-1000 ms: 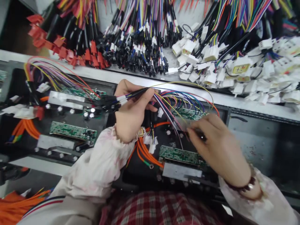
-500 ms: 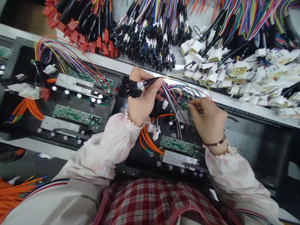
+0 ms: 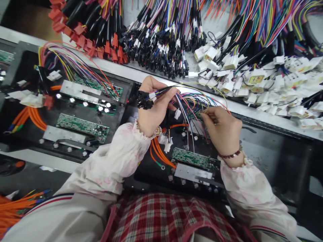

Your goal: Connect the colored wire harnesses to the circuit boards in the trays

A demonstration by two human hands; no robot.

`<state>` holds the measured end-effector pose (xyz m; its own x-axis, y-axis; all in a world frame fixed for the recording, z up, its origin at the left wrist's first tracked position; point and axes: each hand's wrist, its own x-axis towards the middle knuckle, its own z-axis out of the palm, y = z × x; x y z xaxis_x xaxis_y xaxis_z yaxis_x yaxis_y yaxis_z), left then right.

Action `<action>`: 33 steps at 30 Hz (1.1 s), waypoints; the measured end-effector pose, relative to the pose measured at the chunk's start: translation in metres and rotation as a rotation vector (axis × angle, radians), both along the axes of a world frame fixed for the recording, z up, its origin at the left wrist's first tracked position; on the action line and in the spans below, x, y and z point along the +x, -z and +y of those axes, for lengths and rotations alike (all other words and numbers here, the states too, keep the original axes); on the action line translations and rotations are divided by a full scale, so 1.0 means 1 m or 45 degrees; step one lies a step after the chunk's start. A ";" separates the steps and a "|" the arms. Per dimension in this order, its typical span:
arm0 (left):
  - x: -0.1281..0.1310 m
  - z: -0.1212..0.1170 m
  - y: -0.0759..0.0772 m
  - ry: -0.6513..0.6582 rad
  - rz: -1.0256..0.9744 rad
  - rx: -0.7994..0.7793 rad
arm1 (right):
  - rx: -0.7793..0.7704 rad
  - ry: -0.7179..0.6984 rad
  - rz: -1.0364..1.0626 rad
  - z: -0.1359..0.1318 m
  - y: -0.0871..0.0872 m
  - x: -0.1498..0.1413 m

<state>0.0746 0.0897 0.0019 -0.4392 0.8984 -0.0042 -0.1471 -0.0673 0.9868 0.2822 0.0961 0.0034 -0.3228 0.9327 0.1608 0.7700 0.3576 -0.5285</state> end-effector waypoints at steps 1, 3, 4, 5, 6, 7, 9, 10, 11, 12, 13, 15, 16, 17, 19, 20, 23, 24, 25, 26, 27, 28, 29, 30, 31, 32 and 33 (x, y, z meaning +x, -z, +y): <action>0.000 0.000 0.000 -0.007 -0.001 -0.005 | 0.006 0.007 -0.014 -0.002 -0.002 0.001; 0.001 0.000 -0.002 -0.021 -0.002 -0.022 | 0.043 0.009 -0.063 -0.009 -0.009 0.004; 0.002 0.000 -0.004 -0.027 0.000 -0.027 | 0.056 -0.023 -0.103 -0.013 -0.013 0.006; 0.002 0.000 -0.005 -0.027 0.006 -0.030 | 0.056 -0.076 -0.151 -0.017 -0.018 0.008; 0.003 0.000 -0.007 -0.023 0.016 -0.030 | 0.044 -0.142 -0.196 -0.020 -0.022 0.009; 0.003 0.000 -0.008 -0.017 0.026 -0.033 | 0.022 -0.202 -0.227 -0.023 -0.026 0.010; 0.003 0.000 -0.009 -0.008 0.042 -0.045 | 0.032 -0.200 -0.211 -0.024 -0.032 0.011; 0.003 0.000 -0.009 0.001 0.043 -0.052 | 0.070 -0.137 -0.166 -0.023 -0.033 0.010; 0.003 0.001 -0.009 0.013 0.040 -0.055 | 0.116 -0.068 -0.119 -0.021 -0.034 0.010; 0.003 0.001 -0.009 0.018 0.037 -0.052 | 0.162 -0.008 -0.090 -0.019 -0.033 0.009; 0.003 0.000 -0.009 0.018 0.038 -0.047 | 0.188 0.025 -0.090 -0.016 -0.031 0.009; 0.003 0.000 -0.008 0.004 0.048 -0.034 | 0.188 0.026 -0.135 -0.010 -0.025 0.009; 0.003 -0.001 -0.007 0.001 0.056 -0.022 | 0.180 0.024 -0.160 -0.008 -0.022 0.009; 0.003 -0.001 -0.007 0.000 0.065 -0.013 | 0.182 0.035 -0.179 -0.007 -0.018 0.010; 0.003 -0.002 -0.006 0.010 0.081 -0.009 | 0.205 0.082 -0.197 -0.006 -0.013 0.012; 0.003 -0.002 -0.006 0.012 0.087 -0.010 | 0.222 0.101 -0.205 -0.006 -0.011 0.013; 0.003 -0.002 -0.007 0.005 0.073 -0.046 | 0.235 0.093 -0.209 -0.006 -0.007 0.014; 0.003 -0.002 -0.008 0.005 0.060 -0.053 | 0.234 0.087 -0.197 -0.006 -0.007 0.014; 0.003 -0.001 -0.009 0.009 0.046 -0.060 | 0.234 0.084 -0.183 -0.006 -0.006 0.014; 0.003 -0.001 -0.010 0.012 0.036 -0.063 | 0.234 0.084 -0.173 -0.006 -0.005 0.014; 0.003 -0.001 -0.010 0.015 0.030 -0.063 | 0.236 0.085 -0.165 -0.006 -0.005 0.014; 0.003 -0.001 -0.011 0.018 0.029 -0.059 | 0.236 0.084 -0.159 -0.006 -0.004 0.014; 0.003 0.000 -0.011 0.021 0.028 -0.057 | 0.237 0.084 -0.151 -0.005 -0.004 0.014; 0.003 0.000 -0.011 0.026 0.027 -0.055 | 0.237 0.086 -0.141 -0.005 -0.004 0.014; 0.003 0.000 -0.011 0.031 0.027 -0.052 | 0.237 0.090 -0.131 -0.005 -0.003 0.014; 0.003 0.000 -0.010 0.037 0.030 -0.052 | 0.235 0.091 -0.125 -0.005 -0.003 0.015; 0.002 0.001 -0.010 0.043 0.035 -0.060 | 0.234 0.091 -0.125 -0.004 -0.002 0.015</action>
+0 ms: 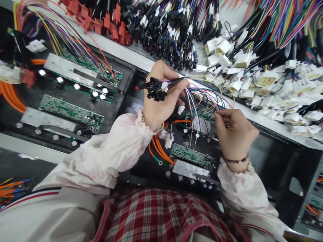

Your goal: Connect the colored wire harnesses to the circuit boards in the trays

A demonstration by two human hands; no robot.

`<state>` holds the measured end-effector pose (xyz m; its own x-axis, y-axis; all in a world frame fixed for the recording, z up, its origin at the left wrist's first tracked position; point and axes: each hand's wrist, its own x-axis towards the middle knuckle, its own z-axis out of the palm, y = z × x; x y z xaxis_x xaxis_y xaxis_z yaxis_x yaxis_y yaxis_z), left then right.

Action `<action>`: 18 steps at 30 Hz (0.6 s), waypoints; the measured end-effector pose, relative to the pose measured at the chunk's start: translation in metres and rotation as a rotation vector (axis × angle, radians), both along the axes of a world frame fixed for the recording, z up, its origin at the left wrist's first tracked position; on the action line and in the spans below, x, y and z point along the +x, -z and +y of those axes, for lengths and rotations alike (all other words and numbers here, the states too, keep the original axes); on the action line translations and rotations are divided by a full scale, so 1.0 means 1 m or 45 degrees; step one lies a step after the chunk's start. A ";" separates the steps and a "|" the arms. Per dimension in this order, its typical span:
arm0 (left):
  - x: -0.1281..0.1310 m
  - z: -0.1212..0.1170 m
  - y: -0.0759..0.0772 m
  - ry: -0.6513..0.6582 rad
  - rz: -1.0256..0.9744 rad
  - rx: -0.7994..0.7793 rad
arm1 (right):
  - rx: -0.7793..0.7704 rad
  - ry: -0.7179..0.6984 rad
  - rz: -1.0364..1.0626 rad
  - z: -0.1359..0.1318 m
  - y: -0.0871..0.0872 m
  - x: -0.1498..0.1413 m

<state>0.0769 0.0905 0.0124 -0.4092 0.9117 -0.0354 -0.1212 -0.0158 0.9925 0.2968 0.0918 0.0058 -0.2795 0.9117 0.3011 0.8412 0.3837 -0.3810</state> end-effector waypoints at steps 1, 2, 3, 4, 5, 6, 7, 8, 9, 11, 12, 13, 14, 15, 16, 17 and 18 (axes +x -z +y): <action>0.000 0.000 0.000 0.006 0.006 -0.018 | -0.002 -0.004 -0.007 0.000 0.000 0.000; 0.000 0.001 0.000 0.007 0.014 -0.043 | -0.006 -0.010 -0.015 0.001 0.001 0.000; -0.001 0.001 -0.001 0.008 0.020 -0.072 | -0.014 -0.017 -0.021 0.001 0.000 0.000; -0.001 0.001 -0.001 0.005 0.025 -0.097 | -0.024 -0.019 -0.025 0.000 0.000 0.000; -0.001 0.000 -0.002 0.000 0.025 -0.107 | -0.030 -0.009 -0.030 -0.001 -0.002 0.000; -0.001 0.000 -0.003 -0.008 0.019 -0.099 | -0.029 0.002 -0.041 -0.002 -0.005 0.000; 0.000 0.000 -0.003 -0.016 0.009 -0.081 | -0.032 -0.005 -0.064 -0.004 -0.008 0.000; 0.000 -0.001 -0.004 -0.024 0.001 -0.063 | -0.048 -0.041 -0.098 -0.007 -0.011 0.000; 0.000 -0.001 -0.004 -0.030 -0.007 -0.047 | -0.075 -0.106 -0.138 -0.009 -0.015 -0.001; 0.000 -0.001 -0.003 -0.036 -0.012 -0.030 | -0.145 -0.262 -0.184 -0.013 -0.023 -0.004; 0.000 -0.001 -0.002 -0.038 -0.010 -0.025 | -0.160 -0.306 -0.170 -0.014 -0.025 -0.005; 0.000 -0.001 -0.001 -0.040 -0.012 -0.016 | -0.141 -0.301 -0.136 -0.014 -0.027 -0.007; 0.000 -0.001 0.000 -0.040 -0.020 -0.004 | -0.092 -0.251 -0.088 -0.013 -0.028 -0.010; 0.000 -0.001 0.001 -0.040 -0.029 0.009 | -0.042 -0.190 -0.039 -0.011 -0.027 -0.012; 0.000 0.000 0.001 -0.043 -0.036 0.018 | -0.011 -0.142 0.000 -0.009 -0.026 -0.014; 0.000 0.000 0.002 -0.043 -0.041 0.025 | -0.009 -0.115 0.025 -0.006 -0.023 -0.015; 0.000 0.000 0.003 -0.046 -0.041 0.031 | -0.036 -0.110 0.035 -0.003 -0.019 -0.016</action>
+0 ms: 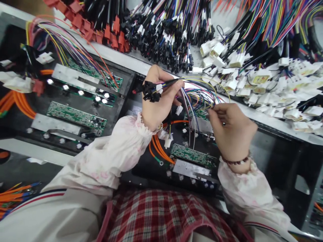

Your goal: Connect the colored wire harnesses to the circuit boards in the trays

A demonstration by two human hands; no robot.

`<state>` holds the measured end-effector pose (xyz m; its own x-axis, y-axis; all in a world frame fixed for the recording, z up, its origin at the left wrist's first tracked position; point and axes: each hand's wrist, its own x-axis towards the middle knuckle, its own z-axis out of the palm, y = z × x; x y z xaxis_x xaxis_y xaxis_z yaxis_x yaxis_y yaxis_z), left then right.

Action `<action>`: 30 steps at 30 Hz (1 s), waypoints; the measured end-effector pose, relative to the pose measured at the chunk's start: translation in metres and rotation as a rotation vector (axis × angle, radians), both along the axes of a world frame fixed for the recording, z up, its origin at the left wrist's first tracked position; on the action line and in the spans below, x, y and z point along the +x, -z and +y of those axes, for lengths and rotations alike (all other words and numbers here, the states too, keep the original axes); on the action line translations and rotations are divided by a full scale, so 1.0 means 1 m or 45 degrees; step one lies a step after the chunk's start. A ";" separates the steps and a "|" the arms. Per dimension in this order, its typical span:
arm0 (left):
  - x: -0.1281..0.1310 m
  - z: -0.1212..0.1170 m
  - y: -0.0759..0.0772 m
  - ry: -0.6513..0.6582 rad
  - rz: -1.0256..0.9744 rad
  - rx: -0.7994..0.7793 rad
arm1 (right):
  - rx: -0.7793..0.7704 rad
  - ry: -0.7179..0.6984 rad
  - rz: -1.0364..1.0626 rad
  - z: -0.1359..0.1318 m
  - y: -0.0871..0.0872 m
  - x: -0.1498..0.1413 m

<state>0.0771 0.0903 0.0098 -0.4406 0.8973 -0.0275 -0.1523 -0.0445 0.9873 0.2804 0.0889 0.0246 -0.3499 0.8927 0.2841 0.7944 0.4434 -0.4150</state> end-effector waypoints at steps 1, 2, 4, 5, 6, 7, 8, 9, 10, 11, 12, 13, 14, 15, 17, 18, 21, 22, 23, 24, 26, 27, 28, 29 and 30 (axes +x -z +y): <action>0.000 0.000 0.000 -0.003 0.004 0.003 | -0.039 -0.010 -0.001 0.003 0.004 -0.001; 0.000 0.000 0.000 -0.007 0.012 0.005 | -0.072 -0.020 -0.007 0.005 0.008 -0.001; 0.000 0.000 0.000 -0.011 0.031 0.008 | -0.083 -0.014 -0.021 0.007 0.014 0.000; 0.000 0.000 -0.001 -0.009 0.040 0.003 | -0.070 -0.010 -0.026 0.007 0.016 0.000; 0.000 -0.001 -0.001 -0.006 0.044 -0.003 | -0.059 -0.013 -0.031 0.007 0.017 0.001; 0.000 -0.001 -0.001 -0.003 0.037 -0.007 | -0.055 -0.022 -0.035 0.007 0.018 0.001; 0.000 -0.001 -0.001 -0.001 0.021 -0.006 | -0.057 -0.030 -0.038 0.006 0.018 0.001; 0.000 -0.001 -0.001 0.000 -0.001 0.003 | -0.060 -0.034 -0.040 0.006 0.018 0.001; 0.000 -0.001 0.000 0.002 -0.024 0.016 | -0.061 -0.032 -0.037 0.006 0.018 0.001; 0.000 -0.001 0.000 0.005 -0.044 0.030 | -0.061 -0.025 -0.033 0.006 0.018 0.001; 0.001 -0.001 0.000 0.009 -0.058 0.045 | -0.060 -0.018 -0.028 0.006 0.019 0.000; 0.001 -0.001 0.000 0.017 -0.065 0.056 | -0.064 -0.015 -0.023 0.007 0.020 0.000; 0.001 -0.001 0.000 0.023 -0.066 0.061 | -0.073 -0.017 -0.020 0.007 0.021 -0.001; 0.001 -0.001 0.000 0.026 -0.062 0.061 | -0.085 -0.022 -0.021 0.008 0.022 -0.001; 0.001 -0.001 -0.001 0.018 -0.050 0.045 | -0.108 -0.031 -0.029 0.009 0.022 -0.001; 0.001 -0.001 -0.001 0.013 -0.045 0.026 | -0.116 -0.035 -0.033 0.009 0.022 -0.001; 0.000 0.000 -0.001 -0.002 -0.056 -0.034 | -0.089 -0.015 -0.049 0.004 0.016 0.002; 0.000 0.000 -0.001 -0.006 -0.063 -0.047 | -0.075 -0.018 -0.063 0.001 0.012 0.003; 0.000 0.000 0.000 -0.011 -0.066 -0.051 | -0.073 -0.042 -0.091 -0.002 0.008 0.005; -0.001 0.000 0.000 -0.016 -0.066 -0.046 | -0.087 -0.084 -0.130 -0.006 0.004 0.007; -0.001 0.001 0.002 -0.017 -0.055 -0.016 | -0.154 -0.184 -0.208 -0.013 -0.004 0.010; -0.001 0.001 0.003 -0.016 -0.049 0.001 | -0.182 -0.211 -0.218 -0.015 -0.007 0.010; -0.001 0.001 0.004 -0.010 -0.044 0.015 | -0.183 -0.200 -0.194 -0.016 -0.010 0.010; -0.001 0.002 0.005 -0.003 -0.038 0.027 | -0.157 -0.153 -0.141 -0.016 -0.011 0.010; -0.001 0.002 0.005 0.005 -0.029 0.033 | -0.113 -0.090 -0.073 -0.015 -0.012 0.009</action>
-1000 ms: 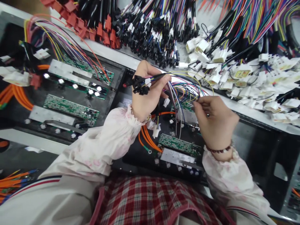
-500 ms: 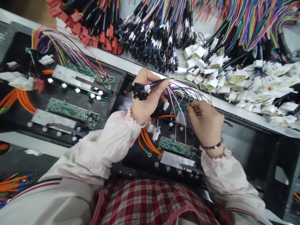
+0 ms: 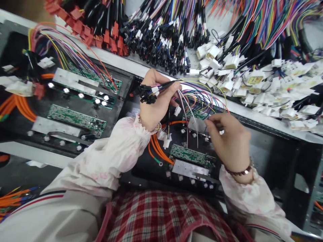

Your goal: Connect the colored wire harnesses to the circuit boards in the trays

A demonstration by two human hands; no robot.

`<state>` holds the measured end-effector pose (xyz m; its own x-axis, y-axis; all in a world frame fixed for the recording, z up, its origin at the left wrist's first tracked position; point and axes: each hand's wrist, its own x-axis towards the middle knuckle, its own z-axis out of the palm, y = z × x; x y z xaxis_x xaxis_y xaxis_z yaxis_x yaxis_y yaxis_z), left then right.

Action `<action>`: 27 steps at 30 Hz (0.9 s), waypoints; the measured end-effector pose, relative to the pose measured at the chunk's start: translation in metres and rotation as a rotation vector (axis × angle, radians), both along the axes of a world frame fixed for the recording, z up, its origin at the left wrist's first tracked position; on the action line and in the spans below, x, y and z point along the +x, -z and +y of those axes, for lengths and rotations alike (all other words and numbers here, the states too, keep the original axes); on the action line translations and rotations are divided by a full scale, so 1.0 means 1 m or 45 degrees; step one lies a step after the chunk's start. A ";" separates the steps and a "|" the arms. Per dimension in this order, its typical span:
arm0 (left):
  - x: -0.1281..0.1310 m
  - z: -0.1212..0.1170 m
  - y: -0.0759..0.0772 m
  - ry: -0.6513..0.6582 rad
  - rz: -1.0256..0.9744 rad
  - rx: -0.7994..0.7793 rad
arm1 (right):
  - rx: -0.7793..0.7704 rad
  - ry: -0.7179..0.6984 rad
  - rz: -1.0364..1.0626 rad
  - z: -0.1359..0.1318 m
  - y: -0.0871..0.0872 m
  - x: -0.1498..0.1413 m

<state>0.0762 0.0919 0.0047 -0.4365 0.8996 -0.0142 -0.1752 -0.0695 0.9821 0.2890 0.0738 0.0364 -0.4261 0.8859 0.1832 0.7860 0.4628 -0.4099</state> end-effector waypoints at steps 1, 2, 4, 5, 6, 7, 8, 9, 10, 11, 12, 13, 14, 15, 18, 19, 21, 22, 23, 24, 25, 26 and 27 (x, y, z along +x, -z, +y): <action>0.000 0.000 0.000 0.006 0.009 0.007 | 0.051 0.062 0.061 0.002 0.001 -0.001; 0.000 0.000 0.000 0.010 0.017 0.016 | 0.091 0.107 0.097 0.006 0.003 -0.003; 0.000 -0.002 -0.001 0.012 0.036 0.019 | 0.115 0.124 0.088 0.013 0.009 -0.005; 0.000 -0.002 -0.002 0.009 0.048 0.013 | 0.097 0.105 0.066 0.017 0.014 -0.006; 0.000 -0.003 -0.003 0.004 0.062 0.004 | 0.075 0.086 0.049 0.019 0.018 -0.006; 0.001 -0.003 -0.004 -0.001 0.078 -0.002 | 0.054 0.080 0.039 0.021 0.022 -0.006; 0.001 -0.004 -0.004 -0.003 0.091 -0.003 | 0.041 0.085 0.040 0.022 0.025 -0.006; 0.001 -0.004 -0.004 -0.005 0.097 0.002 | 0.031 0.095 0.045 0.022 0.027 -0.005; 0.001 -0.004 -0.004 -0.006 0.093 0.016 | 0.020 0.102 0.046 0.021 0.028 -0.005; 0.001 -0.004 -0.004 -0.004 0.079 0.029 | 0.015 0.107 0.047 0.020 0.028 -0.005; 0.001 -0.004 -0.003 -0.002 0.058 0.041 | 0.014 0.110 0.047 0.019 0.028 -0.004; 0.001 -0.004 -0.002 -0.001 0.036 0.053 | 0.015 0.114 0.049 0.018 0.028 -0.004; 0.000 -0.004 -0.001 -0.001 0.017 0.064 | 0.019 0.118 0.053 0.018 0.028 -0.004; 0.000 -0.004 0.000 0.000 0.002 0.075 | 0.024 0.123 0.057 0.017 0.028 -0.004; 0.000 -0.003 0.003 0.005 -0.012 0.084 | 0.012 0.127 0.056 0.018 0.029 -0.005; 0.000 -0.003 0.003 0.003 -0.011 0.075 | 0.001 0.125 0.059 0.018 0.029 -0.005; 0.000 -0.003 0.002 0.002 -0.011 0.043 | -0.018 0.129 0.077 0.018 0.029 -0.005; 0.000 -0.003 0.001 0.003 -0.009 0.030 | -0.027 0.131 0.089 0.018 0.028 -0.004; 0.001 -0.003 -0.001 0.007 -0.003 0.022 | -0.037 0.132 0.099 0.018 0.028 -0.004; 0.001 -0.004 -0.002 0.018 0.005 0.023 | -0.050 0.131 0.103 0.018 0.027 -0.004; 0.001 -0.004 -0.003 0.026 0.011 0.028 | -0.062 0.128 0.101 0.018 0.027 -0.004; 0.001 -0.004 -0.004 0.027 0.021 0.036 | -0.068 0.124 0.100 0.018 0.026 -0.003; 0.001 -0.004 -0.005 0.021 0.032 0.039 | -0.067 0.117 0.104 0.018 0.027 -0.003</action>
<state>0.0774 0.0878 0.0101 -0.4215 0.9065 0.0240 -0.1520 -0.0967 0.9836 0.2858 0.0914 0.0098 -0.3281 0.9299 0.1662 0.7872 0.3664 -0.4960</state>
